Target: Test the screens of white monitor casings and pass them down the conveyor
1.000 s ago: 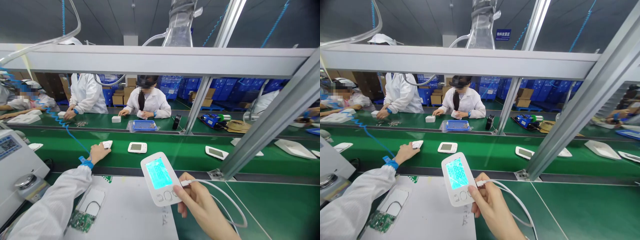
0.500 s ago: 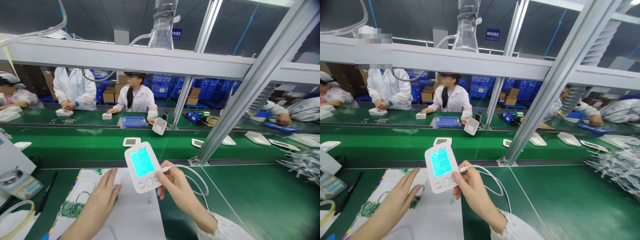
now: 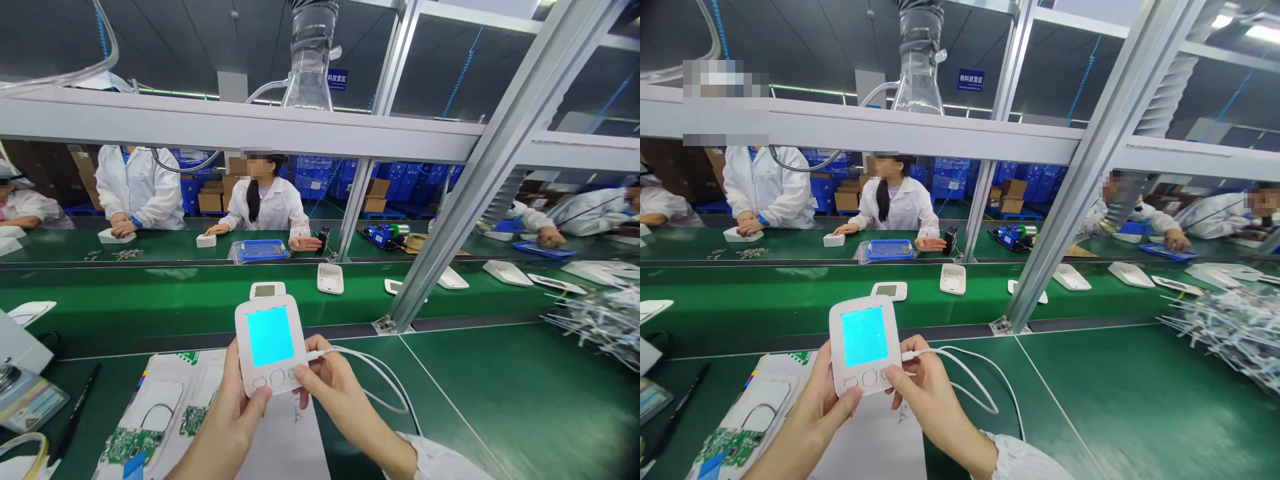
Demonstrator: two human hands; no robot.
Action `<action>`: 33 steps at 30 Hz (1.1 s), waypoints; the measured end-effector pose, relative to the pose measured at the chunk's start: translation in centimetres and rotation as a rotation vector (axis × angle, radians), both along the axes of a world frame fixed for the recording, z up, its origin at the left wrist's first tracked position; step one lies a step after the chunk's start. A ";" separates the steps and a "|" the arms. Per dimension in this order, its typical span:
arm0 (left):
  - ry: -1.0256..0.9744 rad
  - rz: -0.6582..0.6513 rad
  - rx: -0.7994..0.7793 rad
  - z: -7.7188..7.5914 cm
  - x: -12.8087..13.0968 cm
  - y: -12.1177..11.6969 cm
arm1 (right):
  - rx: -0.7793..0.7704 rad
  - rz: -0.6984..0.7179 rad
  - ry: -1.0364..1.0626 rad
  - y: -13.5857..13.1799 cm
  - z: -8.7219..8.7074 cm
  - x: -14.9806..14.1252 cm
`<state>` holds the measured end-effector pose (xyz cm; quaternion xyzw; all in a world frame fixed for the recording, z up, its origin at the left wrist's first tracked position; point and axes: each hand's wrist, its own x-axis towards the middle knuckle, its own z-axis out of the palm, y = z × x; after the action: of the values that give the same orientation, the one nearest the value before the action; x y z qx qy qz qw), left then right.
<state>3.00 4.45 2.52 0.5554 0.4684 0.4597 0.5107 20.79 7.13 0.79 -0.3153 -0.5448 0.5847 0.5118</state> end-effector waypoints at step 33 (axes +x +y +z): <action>-0.054 -0.030 -0.051 1.0 0.6 -0.3 | -0.124 0.011 -0.145 -0.3 0.6 0.1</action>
<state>3.63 4.17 3.52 0.5366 0.4574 0.4547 0.5441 20.86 6.81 1.40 -0.3849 -0.5450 0.5957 0.4472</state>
